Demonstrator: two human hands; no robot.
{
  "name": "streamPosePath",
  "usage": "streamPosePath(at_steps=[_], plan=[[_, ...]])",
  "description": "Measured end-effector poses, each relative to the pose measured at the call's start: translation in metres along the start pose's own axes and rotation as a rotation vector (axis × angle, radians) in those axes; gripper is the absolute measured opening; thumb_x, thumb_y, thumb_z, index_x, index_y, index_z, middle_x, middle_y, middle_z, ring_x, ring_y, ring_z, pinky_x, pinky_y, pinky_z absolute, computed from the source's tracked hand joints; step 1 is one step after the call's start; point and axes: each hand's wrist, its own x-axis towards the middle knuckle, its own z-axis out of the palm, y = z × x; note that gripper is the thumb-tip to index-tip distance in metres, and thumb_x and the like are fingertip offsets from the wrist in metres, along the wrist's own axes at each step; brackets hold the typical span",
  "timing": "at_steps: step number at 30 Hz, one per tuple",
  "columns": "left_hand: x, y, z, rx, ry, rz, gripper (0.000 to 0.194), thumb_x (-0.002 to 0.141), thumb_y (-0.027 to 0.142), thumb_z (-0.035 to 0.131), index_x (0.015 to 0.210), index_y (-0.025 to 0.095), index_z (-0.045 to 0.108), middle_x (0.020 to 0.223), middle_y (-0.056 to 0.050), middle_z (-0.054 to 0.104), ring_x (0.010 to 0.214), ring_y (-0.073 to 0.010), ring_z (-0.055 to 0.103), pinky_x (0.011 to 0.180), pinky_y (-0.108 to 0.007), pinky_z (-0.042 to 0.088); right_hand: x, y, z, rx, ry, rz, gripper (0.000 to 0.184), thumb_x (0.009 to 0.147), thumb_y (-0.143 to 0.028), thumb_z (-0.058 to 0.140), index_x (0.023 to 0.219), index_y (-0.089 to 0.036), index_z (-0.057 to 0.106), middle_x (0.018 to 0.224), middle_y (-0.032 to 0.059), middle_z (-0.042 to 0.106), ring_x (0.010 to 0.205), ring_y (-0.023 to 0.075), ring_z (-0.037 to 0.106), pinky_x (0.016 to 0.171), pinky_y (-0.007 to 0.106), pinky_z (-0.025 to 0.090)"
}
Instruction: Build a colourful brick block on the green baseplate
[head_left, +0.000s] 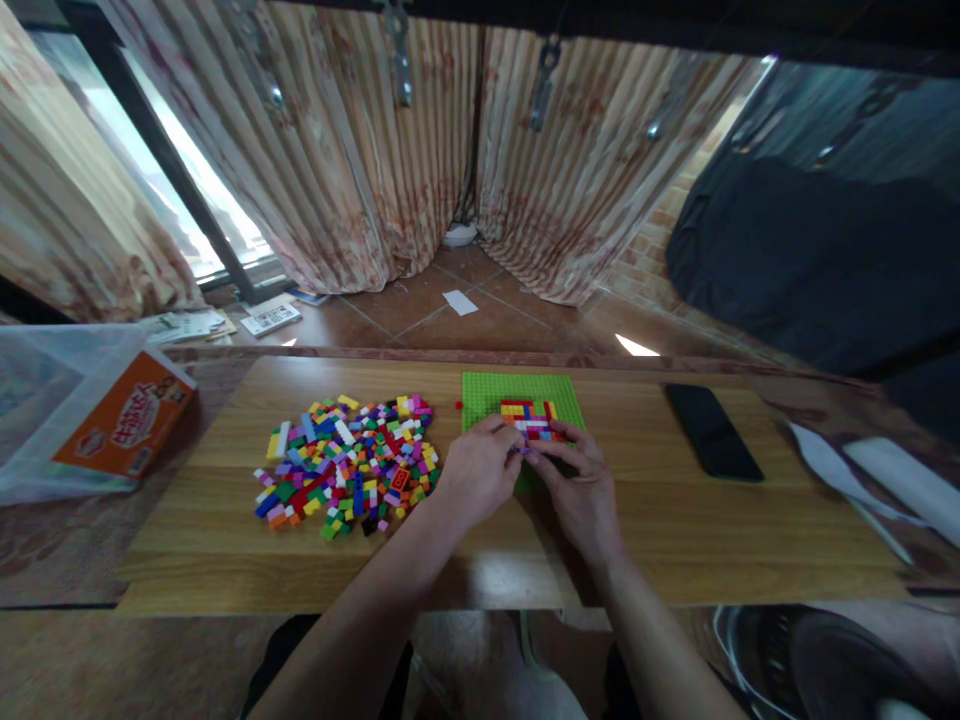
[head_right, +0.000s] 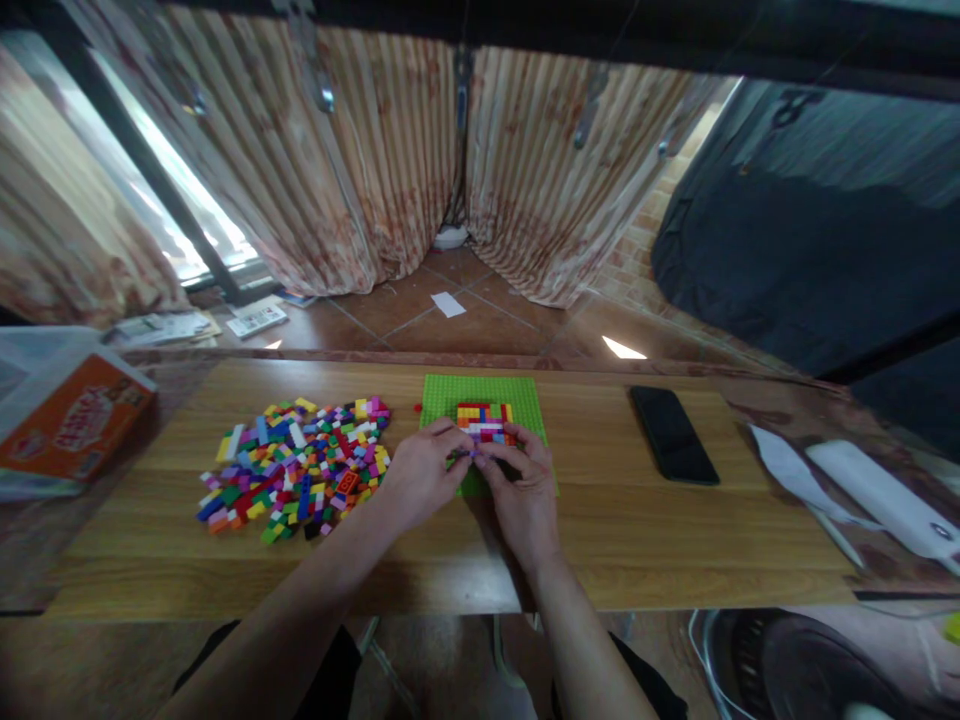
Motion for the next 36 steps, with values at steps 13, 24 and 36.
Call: streamPosePath(at_steps=[13, 24, 36], plan=[[0.0077, 0.0019, -0.0007, 0.121, -0.051, 0.018, 0.013, 0.081, 0.019, 0.055, 0.087, 0.019, 0.067, 0.093, -0.005, 0.063, 0.079, -0.0167, 0.060, 0.073, -0.027, 0.050, 0.0050, -0.0012, -0.0033, -0.003, -0.012, 0.033, 0.014, 0.079, -0.037, 0.068, 0.081, -0.024, 0.074, 0.115, 0.0077, 0.060, 0.113, 0.0239, 0.056, 0.100, 0.044, 0.043], [0.0060, -0.0005, -0.0040, 0.099, -0.041, 0.059, 0.019, 0.087, 0.023, 0.052, 0.084, 0.020, 0.071, 0.091, -0.005, 0.065, 0.080, -0.0167, 0.062, 0.069, -0.027, 0.048, 0.0034, -0.0050, 0.0016, -0.086, 0.004, 0.017, 0.012, 0.079, -0.035, 0.067, 0.077, -0.026, 0.074, 0.116, 0.0072, 0.058, 0.111, 0.0249, 0.055, 0.099, 0.046, 0.043], [0.0024, 0.0023, -0.0004, 0.072, 0.000, -0.019, 0.018, 0.086, 0.019, 0.054, 0.090, 0.023, 0.071, 0.096, -0.003, 0.067, 0.082, -0.0167, 0.064, 0.071, -0.027, 0.049, 0.0048, -0.0079, 0.0043, -0.104, 0.029, 0.018, 0.009, 0.077, -0.030, 0.066, 0.075, -0.024, 0.073, 0.112, 0.0078, 0.057, 0.108, 0.0249, 0.056, 0.097, 0.044, 0.044]])
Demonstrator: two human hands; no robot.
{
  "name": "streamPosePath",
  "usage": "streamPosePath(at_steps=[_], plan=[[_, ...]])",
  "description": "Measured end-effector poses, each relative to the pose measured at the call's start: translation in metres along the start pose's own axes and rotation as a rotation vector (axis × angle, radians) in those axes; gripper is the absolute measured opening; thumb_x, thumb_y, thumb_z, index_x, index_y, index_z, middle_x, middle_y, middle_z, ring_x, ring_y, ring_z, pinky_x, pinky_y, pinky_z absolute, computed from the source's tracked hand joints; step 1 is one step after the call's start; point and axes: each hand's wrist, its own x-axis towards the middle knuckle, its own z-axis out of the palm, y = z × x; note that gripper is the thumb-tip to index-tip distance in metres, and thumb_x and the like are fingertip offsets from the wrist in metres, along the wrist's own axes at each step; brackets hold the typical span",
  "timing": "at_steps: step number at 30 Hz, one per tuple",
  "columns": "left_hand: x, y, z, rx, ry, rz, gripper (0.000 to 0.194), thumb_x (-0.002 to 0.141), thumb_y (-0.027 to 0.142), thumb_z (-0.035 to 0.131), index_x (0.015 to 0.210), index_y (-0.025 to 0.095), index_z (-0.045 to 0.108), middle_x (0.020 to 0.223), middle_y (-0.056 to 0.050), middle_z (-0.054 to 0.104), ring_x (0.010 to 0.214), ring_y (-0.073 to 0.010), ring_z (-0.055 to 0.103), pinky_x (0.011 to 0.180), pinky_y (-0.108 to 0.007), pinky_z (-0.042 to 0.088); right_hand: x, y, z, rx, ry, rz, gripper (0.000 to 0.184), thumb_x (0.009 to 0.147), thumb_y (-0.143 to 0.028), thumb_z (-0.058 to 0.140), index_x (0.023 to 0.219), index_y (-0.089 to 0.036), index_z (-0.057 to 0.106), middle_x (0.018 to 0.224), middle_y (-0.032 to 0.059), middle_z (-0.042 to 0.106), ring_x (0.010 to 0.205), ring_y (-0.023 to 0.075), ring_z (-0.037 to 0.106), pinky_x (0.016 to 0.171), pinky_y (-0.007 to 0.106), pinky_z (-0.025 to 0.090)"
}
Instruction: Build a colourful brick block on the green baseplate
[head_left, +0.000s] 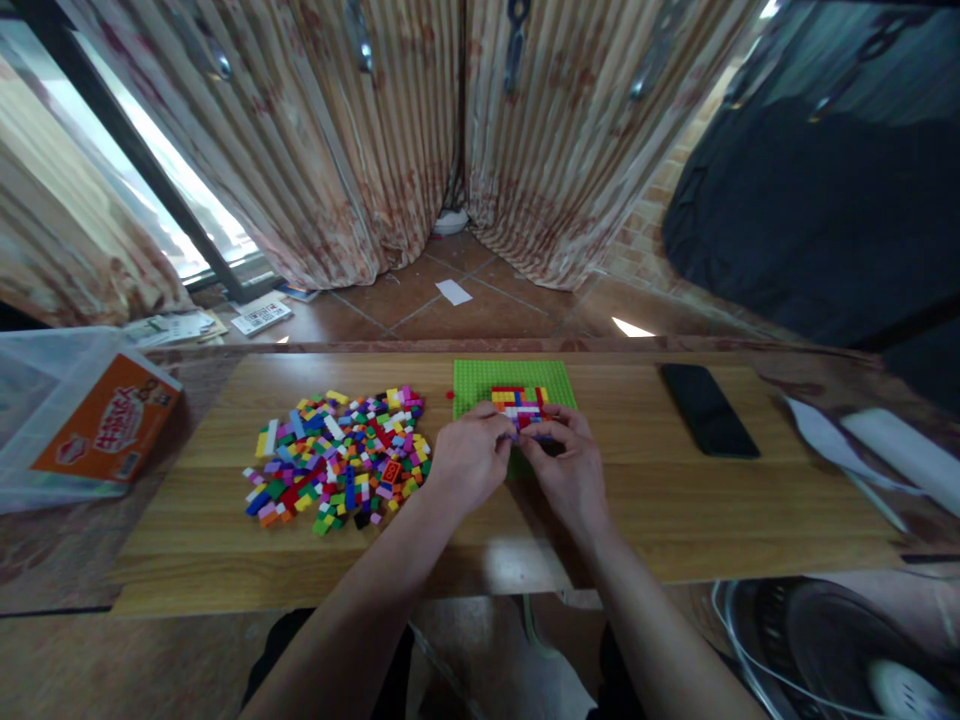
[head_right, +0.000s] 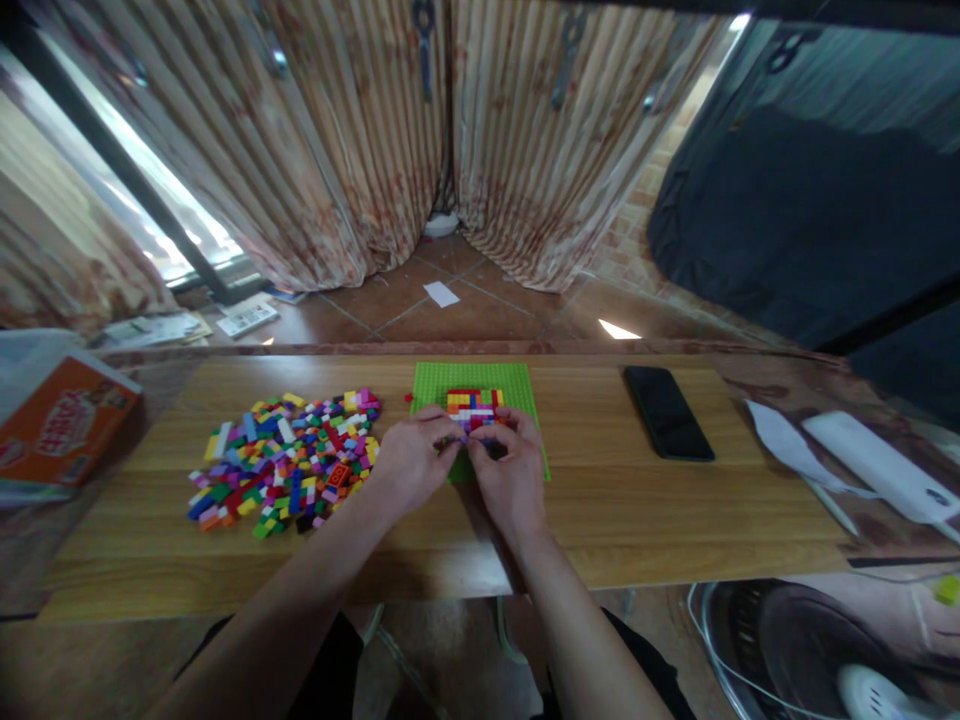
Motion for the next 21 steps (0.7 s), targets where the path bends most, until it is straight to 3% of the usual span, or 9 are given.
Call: streamPosePath(at_steps=[9, 21], plan=[[-0.005, 0.004, 0.000, 0.120, -0.055, 0.071, 0.026, 0.092, 0.022, 0.044, 0.089, 0.019, 0.070, 0.095, -0.005, 0.066, 0.080, -0.0168, 0.061, 0.068, -0.027, 0.047, 0.000, -0.002, 0.002, 0.037, 0.020, 0.026, 0.009, 0.074, -0.028, 0.067, 0.071, -0.022, 0.073, 0.112, 0.0080, 0.056, 0.107, 0.0238, 0.056, 0.097, 0.042, 0.043], [-0.011, 0.005, 0.009, 0.081, 0.040, 0.077, 0.021, 0.088, 0.016, 0.048, 0.087, 0.018, 0.068, 0.094, -0.004, 0.066, 0.080, -0.0165, 0.061, 0.067, -0.027, 0.048, 0.001, 0.003, -0.001, 0.061, -0.012, 0.004, 0.010, 0.074, -0.031, 0.070, 0.073, -0.022, 0.075, 0.111, 0.0081, 0.058, 0.109, 0.0241, 0.056, 0.097, 0.041, 0.043]])
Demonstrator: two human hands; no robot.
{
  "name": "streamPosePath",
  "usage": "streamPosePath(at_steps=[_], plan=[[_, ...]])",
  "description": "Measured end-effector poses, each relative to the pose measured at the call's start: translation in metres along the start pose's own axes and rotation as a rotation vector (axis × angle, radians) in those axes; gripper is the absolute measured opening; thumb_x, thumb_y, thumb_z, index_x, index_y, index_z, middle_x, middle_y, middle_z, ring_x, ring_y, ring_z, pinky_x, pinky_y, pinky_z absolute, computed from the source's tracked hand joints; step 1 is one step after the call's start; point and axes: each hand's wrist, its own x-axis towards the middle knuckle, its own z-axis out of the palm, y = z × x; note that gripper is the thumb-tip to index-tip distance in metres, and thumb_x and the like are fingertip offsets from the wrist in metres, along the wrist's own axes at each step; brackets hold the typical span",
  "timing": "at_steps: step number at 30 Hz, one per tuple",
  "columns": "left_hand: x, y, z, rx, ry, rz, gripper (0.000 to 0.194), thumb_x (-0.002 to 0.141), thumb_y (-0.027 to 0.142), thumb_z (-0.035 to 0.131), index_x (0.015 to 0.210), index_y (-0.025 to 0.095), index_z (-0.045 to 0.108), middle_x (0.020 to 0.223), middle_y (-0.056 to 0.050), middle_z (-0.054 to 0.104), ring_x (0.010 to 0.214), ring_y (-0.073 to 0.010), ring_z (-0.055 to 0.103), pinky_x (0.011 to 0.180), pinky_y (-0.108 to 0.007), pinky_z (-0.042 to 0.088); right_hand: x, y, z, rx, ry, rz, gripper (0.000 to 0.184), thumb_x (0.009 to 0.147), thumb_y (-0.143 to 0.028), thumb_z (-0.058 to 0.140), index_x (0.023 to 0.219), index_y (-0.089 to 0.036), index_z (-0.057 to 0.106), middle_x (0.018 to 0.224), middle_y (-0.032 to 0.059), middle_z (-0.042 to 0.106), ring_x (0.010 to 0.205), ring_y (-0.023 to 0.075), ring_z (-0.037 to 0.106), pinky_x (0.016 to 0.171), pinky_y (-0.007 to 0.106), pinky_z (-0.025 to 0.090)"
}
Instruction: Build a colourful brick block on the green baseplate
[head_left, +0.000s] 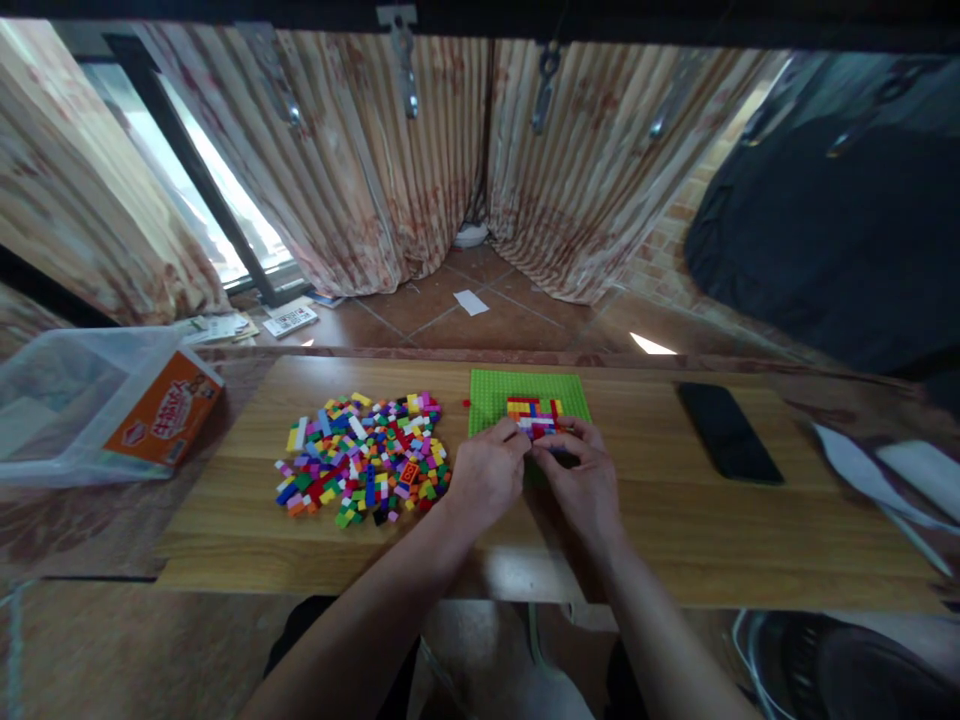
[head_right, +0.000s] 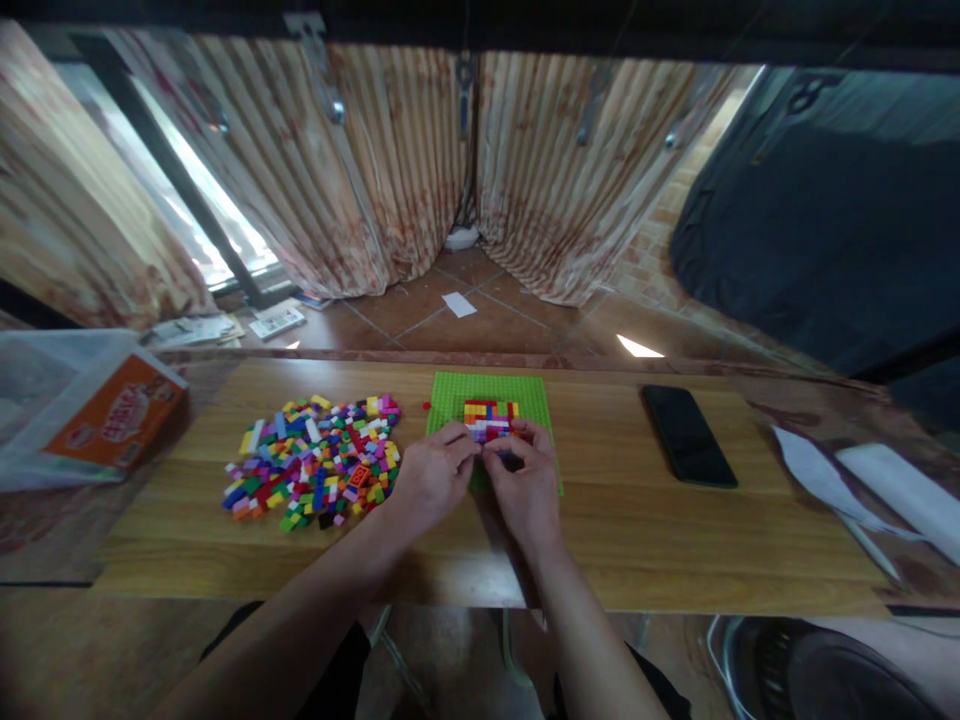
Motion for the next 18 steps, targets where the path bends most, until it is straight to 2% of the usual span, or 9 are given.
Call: streamPosePath(at_steps=[2, 5, 9, 14, 18], plan=[[0.000, -0.003, -0.003, -0.044, 0.020, 0.001, 0.022, 0.085, 0.013, 0.050, 0.095, 0.020, 0.069, 0.095, -0.005, 0.066, 0.081, -0.0172, 0.062, 0.067, -0.027, 0.048, 0.002, 0.004, -0.003, 0.044, 0.016, 0.003, 0.010, 0.074, -0.032, 0.071, 0.075, -0.023, 0.075, 0.107, 0.0074, 0.061, 0.105, 0.0234, 0.059, 0.094, 0.041, 0.045], [0.002, -0.011, -0.011, -0.218, 0.110, -0.018, 0.034, 0.079, 0.008, 0.052, 0.107, 0.020, 0.067, 0.094, -0.005, 0.067, 0.080, -0.0163, 0.063, 0.069, -0.026, 0.050, 0.007, 0.009, -0.007, 0.122, 0.130, 0.020, 0.013, 0.075, -0.034, 0.072, 0.079, -0.022, 0.075, 0.103, 0.0069, 0.064, 0.099, 0.0224, 0.061, 0.087, 0.040, 0.048], [0.007, -0.034, -0.030, -0.471, 0.361, -0.128, 0.033, 0.076, 0.006, 0.051, 0.101, 0.018, 0.069, 0.085, -0.004, 0.068, 0.074, -0.0144, 0.063, 0.071, -0.026, 0.050, 0.010, 0.004, -0.007, 0.169, 0.224, -0.059, 0.012, 0.077, -0.033, 0.071, 0.081, -0.021, 0.074, 0.100, 0.0070, 0.067, 0.094, 0.0209, 0.063, 0.080, 0.037, 0.050], [0.010, -0.068, -0.054, -0.723, 0.715, -0.421, 0.027, 0.070, 0.008, 0.055, 0.090, 0.018, 0.071, 0.078, -0.001, 0.067, 0.066, -0.0117, 0.059, 0.063, -0.022, 0.047, -0.001, -0.017, 0.008, 0.186, 0.173, -0.152, 0.008, 0.082, -0.027, 0.067, 0.084, -0.021, 0.073, 0.095, 0.0060, 0.069, 0.090, 0.0192, 0.065, 0.078, 0.034, 0.052], [0.006, -0.083, -0.072, -0.943, 0.897, -0.568, 0.024, 0.065, 0.012, 0.060, 0.085, 0.016, 0.072, 0.073, 0.001, 0.065, 0.062, -0.0100, 0.057, 0.061, -0.022, 0.047, -0.014, -0.031, 0.027, 0.125, 0.038, -0.248, 0.008, 0.085, -0.022, 0.063, 0.087, -0.022, 0.071, 0.093, 0.0046, 0.070, 0.089, 0.0181, 0.066, 0.080, 0.033, 0.052]])
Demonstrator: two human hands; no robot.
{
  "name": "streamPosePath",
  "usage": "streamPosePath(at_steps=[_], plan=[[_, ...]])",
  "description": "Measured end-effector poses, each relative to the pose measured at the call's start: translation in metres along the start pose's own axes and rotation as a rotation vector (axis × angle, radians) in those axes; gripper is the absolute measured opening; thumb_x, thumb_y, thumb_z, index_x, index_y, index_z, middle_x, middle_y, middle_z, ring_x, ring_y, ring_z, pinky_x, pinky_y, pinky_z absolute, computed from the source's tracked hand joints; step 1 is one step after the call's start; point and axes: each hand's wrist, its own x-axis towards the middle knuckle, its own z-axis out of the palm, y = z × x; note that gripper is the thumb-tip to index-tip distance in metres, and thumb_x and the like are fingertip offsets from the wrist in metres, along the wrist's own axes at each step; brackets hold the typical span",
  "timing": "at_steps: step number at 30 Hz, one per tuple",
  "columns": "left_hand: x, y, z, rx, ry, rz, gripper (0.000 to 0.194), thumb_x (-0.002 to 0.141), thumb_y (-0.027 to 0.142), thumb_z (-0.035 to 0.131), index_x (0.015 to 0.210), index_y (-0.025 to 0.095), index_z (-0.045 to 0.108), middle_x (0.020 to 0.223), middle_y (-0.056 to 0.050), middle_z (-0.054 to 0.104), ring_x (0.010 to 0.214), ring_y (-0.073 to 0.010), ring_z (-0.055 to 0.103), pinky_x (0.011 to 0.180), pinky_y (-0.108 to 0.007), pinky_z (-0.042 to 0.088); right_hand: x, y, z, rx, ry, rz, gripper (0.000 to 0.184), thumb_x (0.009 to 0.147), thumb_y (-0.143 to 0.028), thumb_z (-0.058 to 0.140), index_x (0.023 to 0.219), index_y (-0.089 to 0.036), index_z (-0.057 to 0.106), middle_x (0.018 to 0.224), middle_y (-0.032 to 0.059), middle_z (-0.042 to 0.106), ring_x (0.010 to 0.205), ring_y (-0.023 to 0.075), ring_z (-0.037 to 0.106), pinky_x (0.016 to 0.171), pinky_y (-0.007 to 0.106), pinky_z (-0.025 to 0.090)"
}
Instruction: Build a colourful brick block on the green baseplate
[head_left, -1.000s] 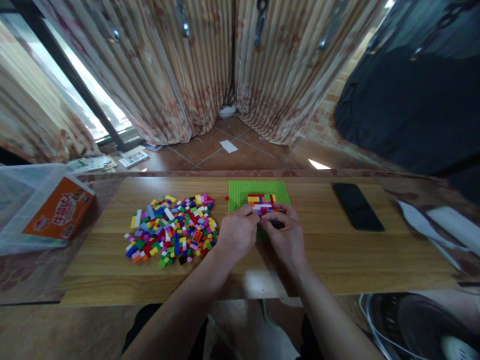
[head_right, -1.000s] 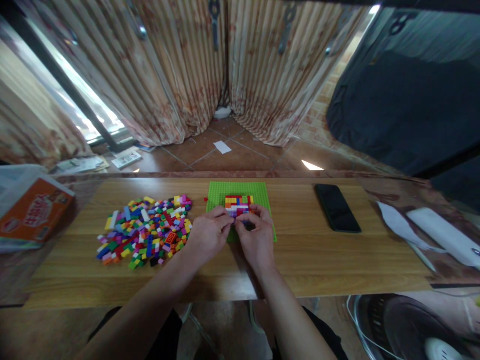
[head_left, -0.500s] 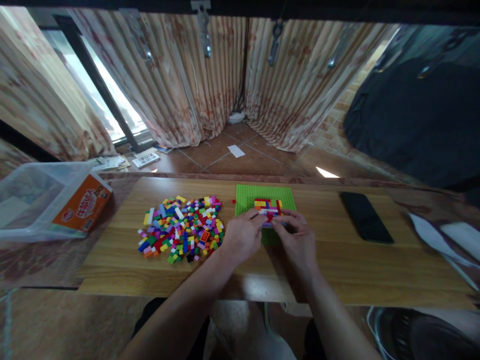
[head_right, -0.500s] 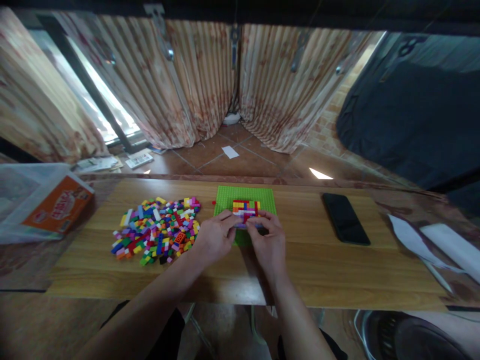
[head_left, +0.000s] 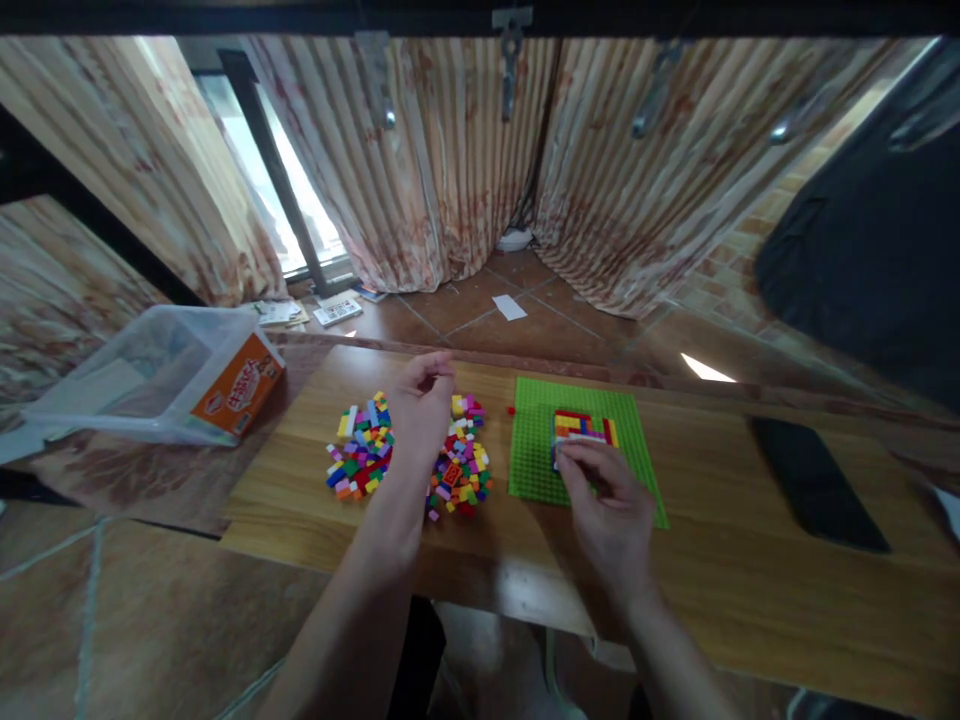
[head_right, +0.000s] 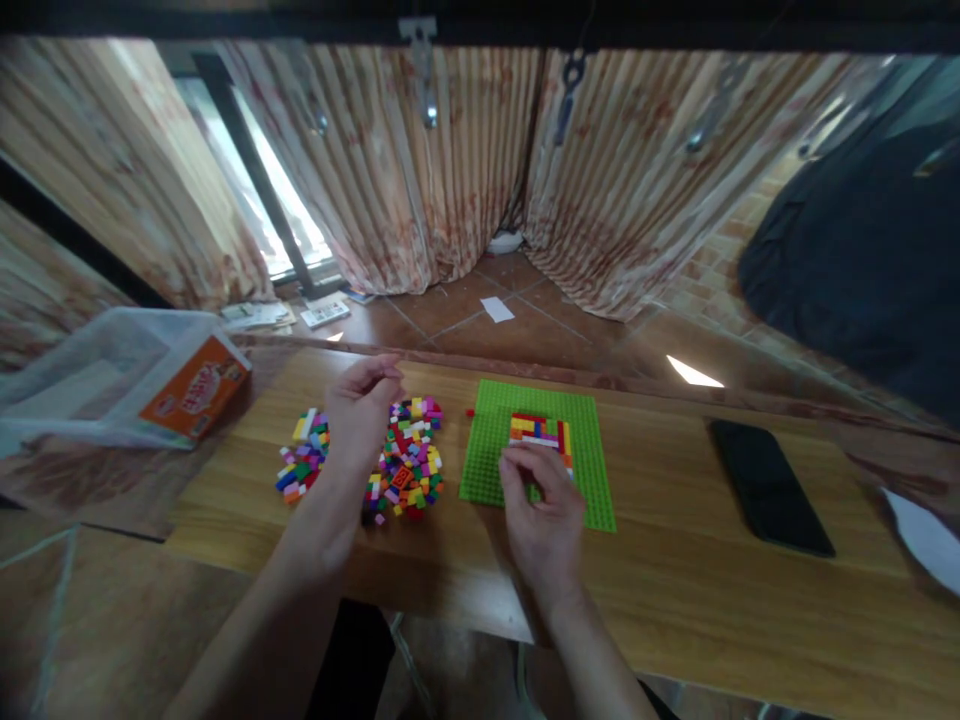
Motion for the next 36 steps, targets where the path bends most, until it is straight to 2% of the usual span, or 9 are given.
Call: streamPosePath(at_steps=[5, 10, 17, 20, 26, 36], plan=[[0.005, 0.011, -0.014, -0.229, 0.069, -0.172, 0.021, 0.060, 0.016, 0.066, 0.080, 0.015, 0.072, 0.068, 0.002, 0.062, 0.055, -0.0067, 0.052, 0.055, -0.020, 0.044, -0.008, -0.010, 0.024, -0.105, -0.272, -0.106, 0.015, 0.090, -0.017, 0.055, 0.092, -0.021, 0.069, 0.092, 0.0049, 0.070, 0.085, 0.0161, 0.066, 0.078, 0.031, 0.052], [0.008, 0.015, -0.024, -0.326, 0.084, -0.256, 0.022, 0.056, 0.015, 0.070, 0.078, 0.014, 0.071, 0.066, 0.001, 0.063, 0.054, -0.0060, 0.052, 0.055, -0.020, 0.043, -0.009, -0.012, 0.038, -0.126, -0.390, -0.085, 0.018, 0.090, -0.016, 0.052, 0.092, -0.021, 0.069, 0.091, 0.0053, 0.070, 0.084, 0.0168, 0.066, 0.076, 0.030, 0.052], [0.011, 0.017, -0.031, -0.383, 0.088, -0.334, 0.025, 0.055, 0.015, 0.072, 0.080, 0.013, 0.070, 0.064, 0.002, 0.062, 0.053, -0.0061, 0.053, 0.056, -0.021, 0.043, -0.011, -0.014, 0.041, -0.196, -0.533, -0.060, 0.015, 0.088, -0.020, 0.055, 0.095, -0.021, 0.068, 0.095, 0.0059, 0.069, 0.087, 0.0189, 0.064, 0.079, 0.033, 0.051], [0.011, 0.018, -0.032, -0.392, 0.081, -0.352, 0.026, 0.055, 0.014, 0.072, 0.081, 0.013, 0.069, 0.064, 0.002, 0.062, 0.054, -0.0061, 0.054, 0.057, -0.021, 0.043, -0.015, -0.016, 0.043, -0.272, -0.557, -0.044, 0.014, 0.087, -0.024, 0.058, 0.095, -0.021, 0.068, 0.097, 0.0073, 0.067, 0.089, 0.0211, 0.062, 0.080, 0.037, 0.051], [0.010, 0.018, -0.031, -0.365, 0.068, -0.357, 0.026, 0.057, 0.015, 0.070, 0.082, 0.014, 0.069, 0.068, 0.002, 0.063, 0.055, -0.0058, 0.054, 0.059, -0.022, 0.044, -0.021, -0.019, 0.051, -0.354, -0.496, -0.008, 0.012, 0.086, -0.026, 0.058, 0.089, -0.021, 0.069, 0.096, 0.0083, 0.064, 0.089, 0.0233, 0.060, 0.081, 0.040, 0.049], [0.008, 0.017, -0.028, -0.348, 0.051, -0.348, 0.027, 0.056, 0.015, 0.072, 0.083, 0.012, 0.069, 0.067, 0.002, 0.063, 0.054, -0.0056, 0.054, 0.058, -0.021, 0.044, -0.013, -0.022, 0.050, -0.262, -0.520, 0.161, 0.001, 0.079, -0.022, 0.064, 0.079, -0.021, 0.063, 0.080, 0.0022, 0.063, 0.078, 0.0194, 0.059, 0.069, 0.032, 0.044]])
